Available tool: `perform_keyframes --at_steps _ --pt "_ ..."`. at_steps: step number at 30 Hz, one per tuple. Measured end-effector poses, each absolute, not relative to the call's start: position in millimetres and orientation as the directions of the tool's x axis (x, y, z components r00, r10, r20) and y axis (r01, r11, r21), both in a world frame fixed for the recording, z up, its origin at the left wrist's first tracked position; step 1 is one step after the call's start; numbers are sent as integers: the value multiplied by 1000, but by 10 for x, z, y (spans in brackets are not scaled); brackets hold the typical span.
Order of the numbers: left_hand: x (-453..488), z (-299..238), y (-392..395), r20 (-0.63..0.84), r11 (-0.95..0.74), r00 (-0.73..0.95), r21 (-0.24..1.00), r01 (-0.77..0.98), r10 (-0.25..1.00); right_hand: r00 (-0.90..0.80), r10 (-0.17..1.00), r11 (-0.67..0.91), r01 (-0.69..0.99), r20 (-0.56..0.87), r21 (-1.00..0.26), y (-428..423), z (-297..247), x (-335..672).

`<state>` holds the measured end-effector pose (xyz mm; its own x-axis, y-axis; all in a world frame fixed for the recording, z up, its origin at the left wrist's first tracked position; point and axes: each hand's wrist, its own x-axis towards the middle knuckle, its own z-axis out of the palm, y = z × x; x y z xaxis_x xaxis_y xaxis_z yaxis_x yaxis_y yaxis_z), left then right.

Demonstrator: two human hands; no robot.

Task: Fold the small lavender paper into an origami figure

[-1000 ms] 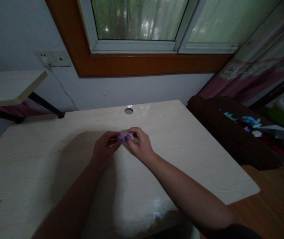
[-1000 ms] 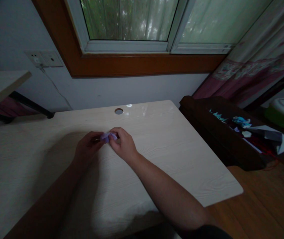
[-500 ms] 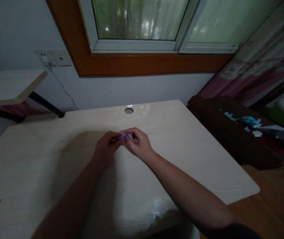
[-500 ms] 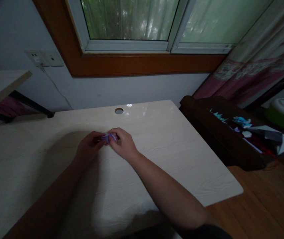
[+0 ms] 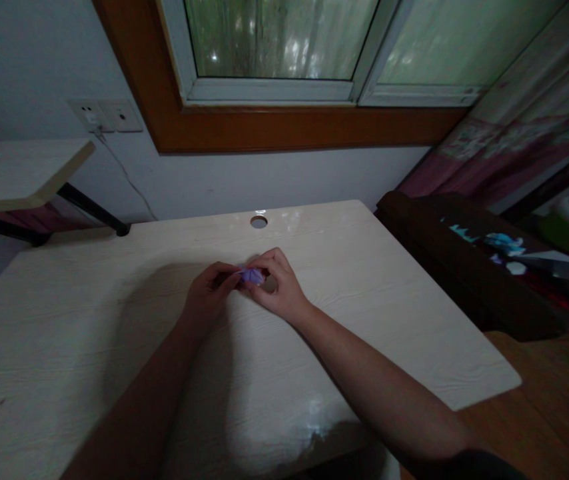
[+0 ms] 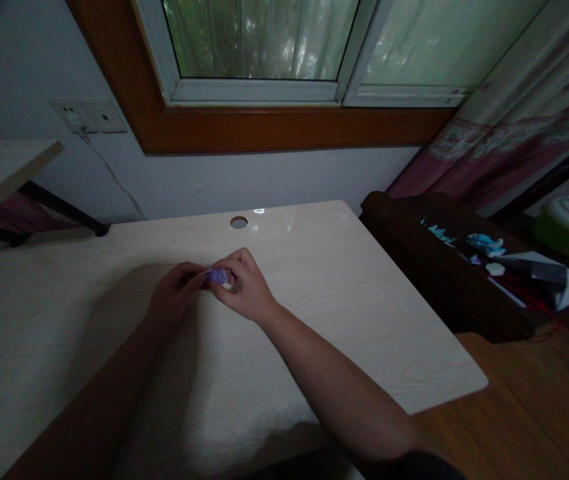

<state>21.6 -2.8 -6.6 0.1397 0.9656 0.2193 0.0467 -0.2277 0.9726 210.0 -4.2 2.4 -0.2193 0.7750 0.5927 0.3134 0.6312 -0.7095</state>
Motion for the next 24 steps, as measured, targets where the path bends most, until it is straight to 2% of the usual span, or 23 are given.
perform_keyframes --at_steps 11,16,21,24 --pt "226 -26 -23 117 -116 78 993 -23 990 -338 715 695 247 612 -675 -31 54 2107" --pt "236 -9 -25 86 -78 119 994 -72 989 -320 730 680 254 604 -688 -23 38 2121" --pt "237 -27 -33 106 -84 157 987 -137 982 -286 756 652 239 589 -720 -28 55 2116" --pt "237 -34 -33 124 -104 173 987 -120 977 -277 765 640 226 581 -735 -38 71 2112"
